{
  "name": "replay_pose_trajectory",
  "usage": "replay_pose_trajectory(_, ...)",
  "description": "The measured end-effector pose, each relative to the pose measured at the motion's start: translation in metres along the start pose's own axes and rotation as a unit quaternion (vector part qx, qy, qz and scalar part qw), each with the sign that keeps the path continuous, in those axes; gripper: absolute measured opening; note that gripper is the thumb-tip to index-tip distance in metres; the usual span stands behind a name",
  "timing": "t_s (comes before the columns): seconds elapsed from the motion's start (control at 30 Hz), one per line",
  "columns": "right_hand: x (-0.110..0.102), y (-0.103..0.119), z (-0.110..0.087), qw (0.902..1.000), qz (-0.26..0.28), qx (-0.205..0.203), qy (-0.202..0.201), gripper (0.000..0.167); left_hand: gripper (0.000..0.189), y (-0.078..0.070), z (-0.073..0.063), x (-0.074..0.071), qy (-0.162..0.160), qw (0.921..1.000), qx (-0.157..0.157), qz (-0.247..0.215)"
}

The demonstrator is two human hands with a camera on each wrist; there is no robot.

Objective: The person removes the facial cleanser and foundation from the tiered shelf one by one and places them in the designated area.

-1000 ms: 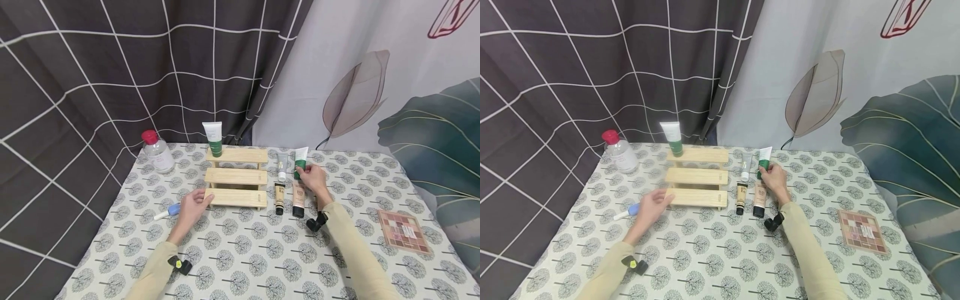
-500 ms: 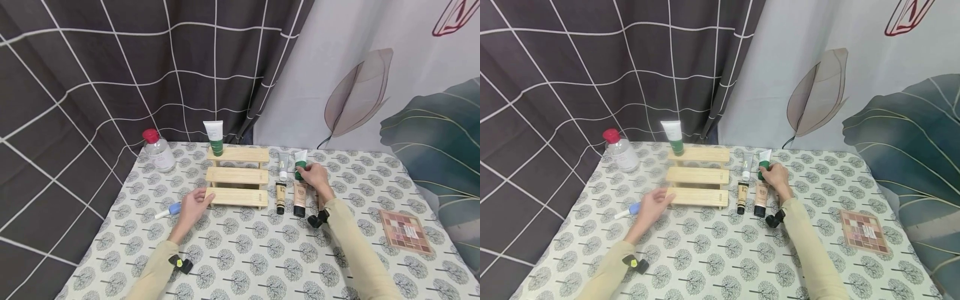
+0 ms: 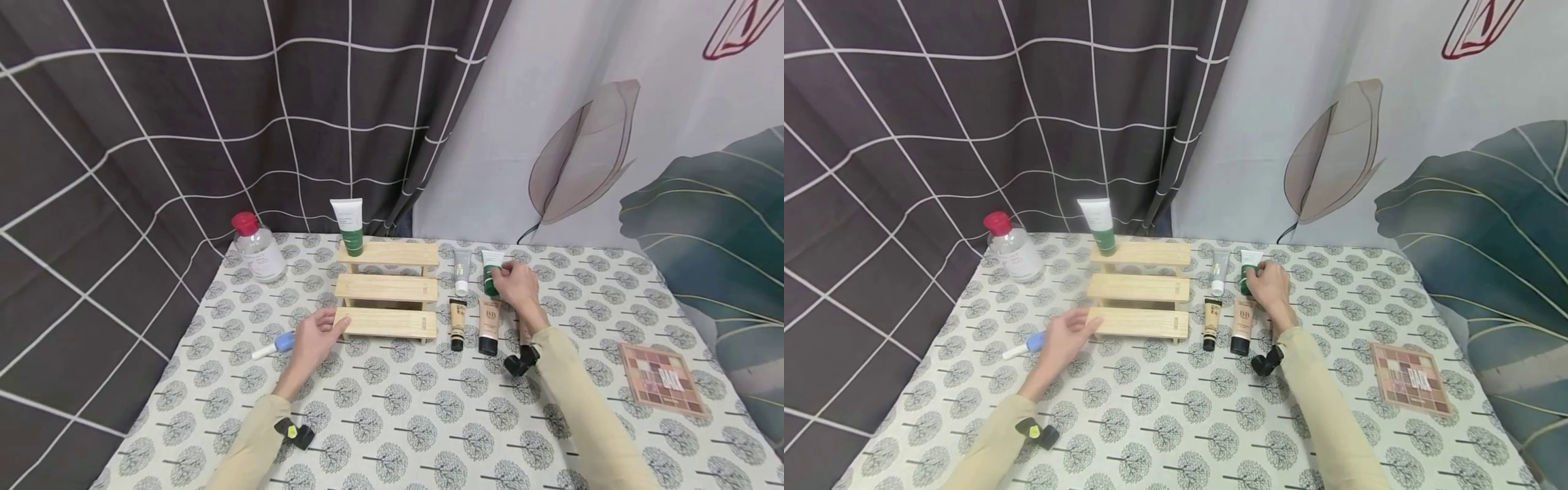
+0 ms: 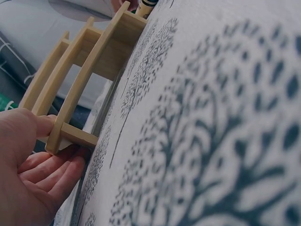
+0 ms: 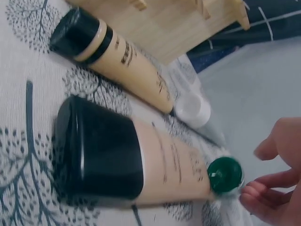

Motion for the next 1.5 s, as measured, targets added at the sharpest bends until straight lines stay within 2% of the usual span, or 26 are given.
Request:
replay_pose_trajectory(0.27, -0.012, 0.034, -0.002, 0.9927, 0.076, -0.049, -0.079, 0.041, 0.046, 0.001, 0.000, 0.001, 0.001, 1.0000, 0.001, 0.001)
replay_pose_trajectory(0.57, -0.020, 0.079, -0.008, 0.9765, 0.164, -0.082, -0.113, 0.039, 0.047, 0.001, 0.001, 0.001, 0.004, 1.0000, -0.002, 0.000)
replay_pose_trajectory(0.67, -0.018, 0.095, -0.010, 0.9735, 0.180, -0.091, -0.107, 0.040, 0.048, 0.001, 0.001, 0.001, 0.006, 1.0000, -0.005, -0.003)
replay_pose_trajectory(0.83, -0.009, 0.123, -0.013, 0.9728, 0.191, -0.107, -0.074, 0.044, 0.048, 0.001, 0.001, 0.001, 0.009, 0.9999, -0.012, -0.006)
replay_pose_trajectory(1.0, 0.003, 0.153, -0.016, 0.9687, 0.204, -0.129, -0.056, 0.046, 0.048, 0.002, 0.001, 0.001, 0.008, 0.9998, -0.013, -0.010)
replay_pose_trajectory(1.17, 0.019, 0.181, -0.020, 0.9697, 0.198, -0.139, -0.034, 0.049, 0.048, 0.004, 0.001, 0.000, 0.001, 1.0000, -0.006, 0.003)
replay_pose_trajectory(1.37, 0.040, 0.213, -0.024, 0.9610, 0.219, -0.169, 0.005, 0.051, 0.052, 0.006, 0.000, -0.002, 0.001, 0.9999, -0.004, 0.010)
replay_pose_trajectory(1.5, 0.053, 0.225, -0.025, 0.9578, 0.219, -0.186, 0.010, 0.051, 0.053, 0.004, 0.000, 0.000, 0.005, 1.0000, -0.004, 0.007)
Point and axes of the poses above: each hand's wrist, its own z-axis towards the middle knuckle, its own x-axis out of the palm, y = z × x, the point moved 6 cm from there along z, towards the middle knuckle, and after that the axes turned 9 degrees about -z, right-handed, at the moved point
